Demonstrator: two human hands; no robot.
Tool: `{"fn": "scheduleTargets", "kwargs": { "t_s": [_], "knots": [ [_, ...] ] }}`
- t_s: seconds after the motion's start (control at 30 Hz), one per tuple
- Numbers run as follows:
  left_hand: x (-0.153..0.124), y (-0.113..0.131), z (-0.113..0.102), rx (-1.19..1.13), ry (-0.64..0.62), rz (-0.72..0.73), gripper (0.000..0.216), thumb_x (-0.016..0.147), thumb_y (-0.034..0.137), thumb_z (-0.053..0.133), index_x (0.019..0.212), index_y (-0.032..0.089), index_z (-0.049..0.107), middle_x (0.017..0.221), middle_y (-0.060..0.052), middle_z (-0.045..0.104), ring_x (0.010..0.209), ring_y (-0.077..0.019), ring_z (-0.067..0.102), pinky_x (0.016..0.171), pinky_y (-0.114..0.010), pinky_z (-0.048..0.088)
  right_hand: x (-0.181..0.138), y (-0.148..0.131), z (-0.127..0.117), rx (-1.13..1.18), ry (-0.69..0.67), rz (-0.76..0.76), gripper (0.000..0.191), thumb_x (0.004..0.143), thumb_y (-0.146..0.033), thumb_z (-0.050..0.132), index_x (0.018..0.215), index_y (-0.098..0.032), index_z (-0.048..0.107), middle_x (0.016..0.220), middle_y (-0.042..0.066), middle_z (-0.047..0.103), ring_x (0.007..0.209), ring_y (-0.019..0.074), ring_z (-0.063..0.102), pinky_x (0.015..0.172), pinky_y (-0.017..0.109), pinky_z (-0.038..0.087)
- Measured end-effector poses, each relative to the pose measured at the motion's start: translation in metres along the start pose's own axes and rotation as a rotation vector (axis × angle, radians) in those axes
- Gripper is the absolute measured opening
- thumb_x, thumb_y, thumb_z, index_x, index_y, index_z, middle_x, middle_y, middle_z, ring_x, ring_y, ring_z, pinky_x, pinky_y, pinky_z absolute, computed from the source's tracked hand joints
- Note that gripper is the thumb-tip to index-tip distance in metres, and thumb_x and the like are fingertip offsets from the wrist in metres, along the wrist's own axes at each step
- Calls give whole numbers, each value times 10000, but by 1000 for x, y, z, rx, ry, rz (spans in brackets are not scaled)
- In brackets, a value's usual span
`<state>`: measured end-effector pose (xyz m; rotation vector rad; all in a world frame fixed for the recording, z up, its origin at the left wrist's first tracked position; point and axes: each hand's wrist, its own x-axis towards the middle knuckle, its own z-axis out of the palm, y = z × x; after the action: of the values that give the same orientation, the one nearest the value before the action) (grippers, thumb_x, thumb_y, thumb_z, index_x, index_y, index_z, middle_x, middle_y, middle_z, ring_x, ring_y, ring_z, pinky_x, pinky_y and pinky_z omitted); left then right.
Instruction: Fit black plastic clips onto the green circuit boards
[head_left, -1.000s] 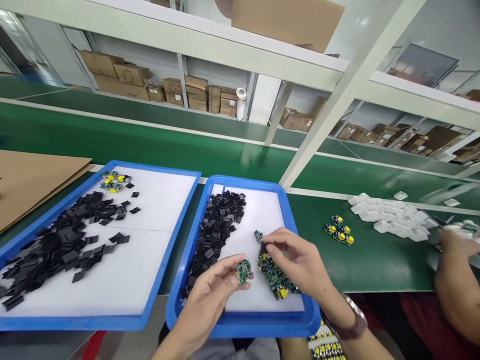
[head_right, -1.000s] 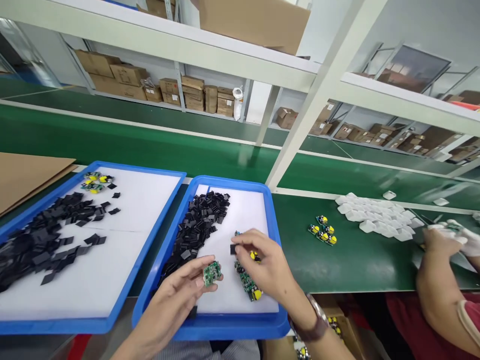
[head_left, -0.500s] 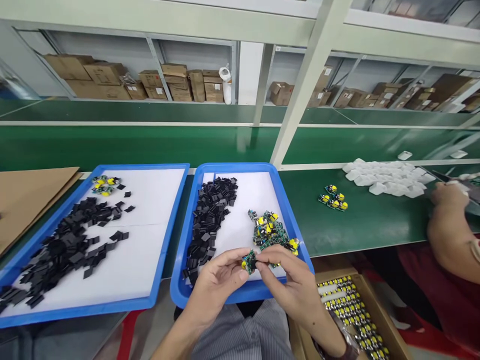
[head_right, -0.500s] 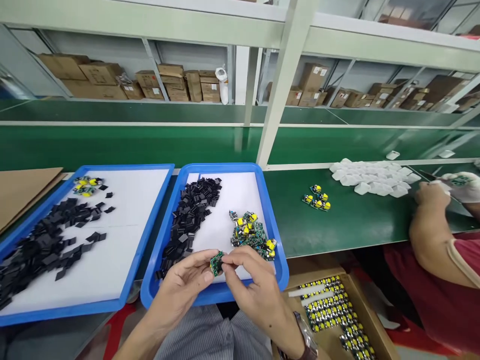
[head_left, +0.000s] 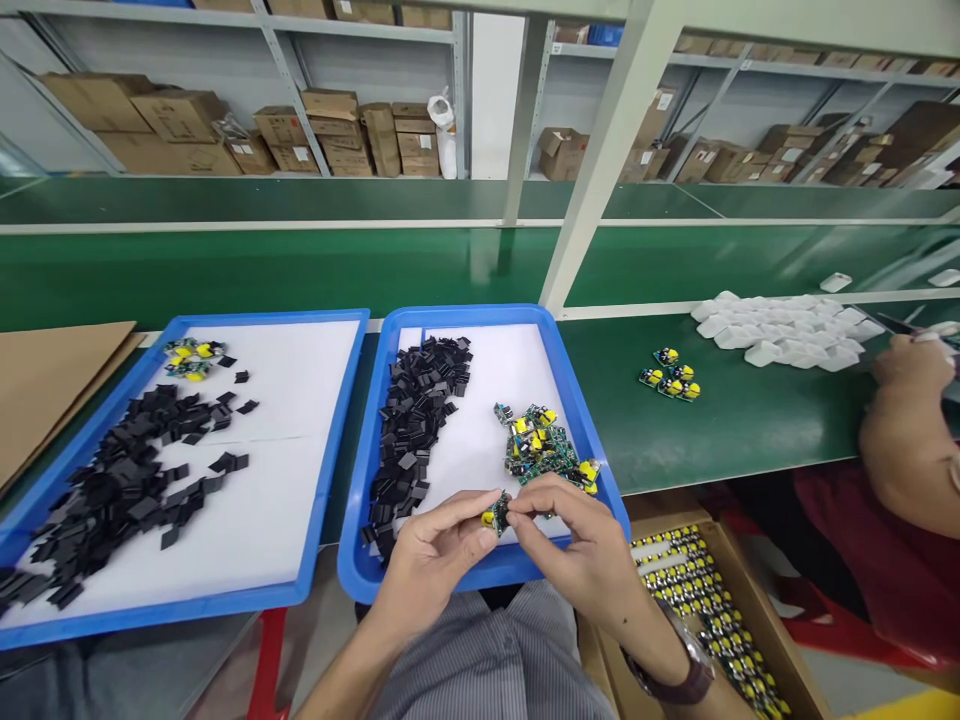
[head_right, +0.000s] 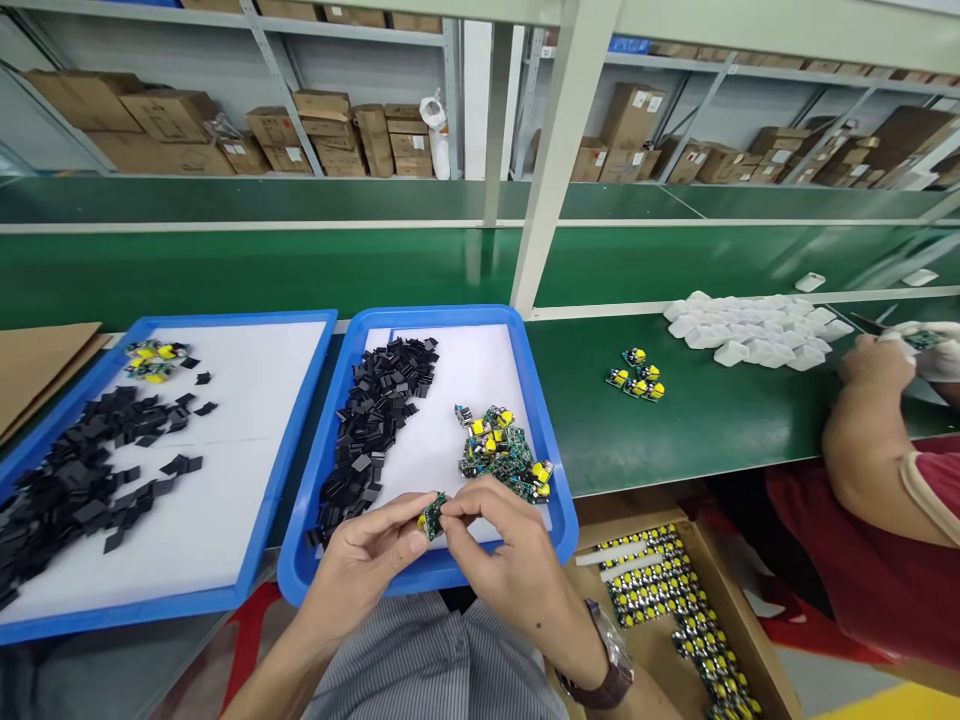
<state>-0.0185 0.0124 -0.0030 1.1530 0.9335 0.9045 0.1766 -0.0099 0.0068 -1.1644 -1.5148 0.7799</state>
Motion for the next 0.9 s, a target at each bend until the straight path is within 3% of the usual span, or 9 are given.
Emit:
{"fn": "scheduleTargets", "kwargs": {
  "t_s": [0.13, 0.4, 0.6, 0.77, 0.9],
  "knots": [
    [0, 3, 1, -3, -17, 7, 285, 890, 300, 812, 1174, 282, 831, 1123, -64, 788, 804, -159, 652, 788, -287, 571, 0, 1, -2, 15, -24, 15, 101, 950, -158, 682, 964, -243, 732, 904, 44, 738, 834, 202, 709, 752, 336, 594],
    [-1, 2, 2, 38, -44, 79, 298, 937, 234, 761, 1216, 326, 807, 1184, -50, 771, 951, -182, 704, 842, -277, 583, -3, -2, -1, -86, -59, -35, 130, 978, -134, 634, 992, -245, 700, 916, 41, 720, 838, 202, 690, 764, 356, 572],
    [-3, -3, 7, 144, -27, 153, 320, 974, 232, 710, 1276, 313, 777, 1248, -74, 754, 1171, -248, 696, 1003, -352, 570, -1, 0, 1, -88, -56, -32, 120, 984, -158, 627, 981, -241, 713, 901, 46, 729, 821, 205, 695, 736, 353, 582],
    [-3, -3, 12, 198, 52, 202, 321, 977, 237, 700, 1286, 286, 771, 1202, -85, 755, 1110, -239, 704, 956, -339, 576, 4, 3, 2, -55, -50, 6, 117, 968, -169, 636, 950, -232, 733, 876, 42, 730, 797, 191, 685, 724, 330, 577],
    [-3, -1, 13, 147, 27, 147, 316, 969, 266, 715, 1280, 264, 774, 1145, -83, 770, 1006, -221, 714, 881, -323, 597, 5, 5, 3, 76, -39, 150, 74, 911, -183, 705, 864, -220, 750, 832, 38, 743, 768, 182, 697, 699, 302, 583]
  ]
}}
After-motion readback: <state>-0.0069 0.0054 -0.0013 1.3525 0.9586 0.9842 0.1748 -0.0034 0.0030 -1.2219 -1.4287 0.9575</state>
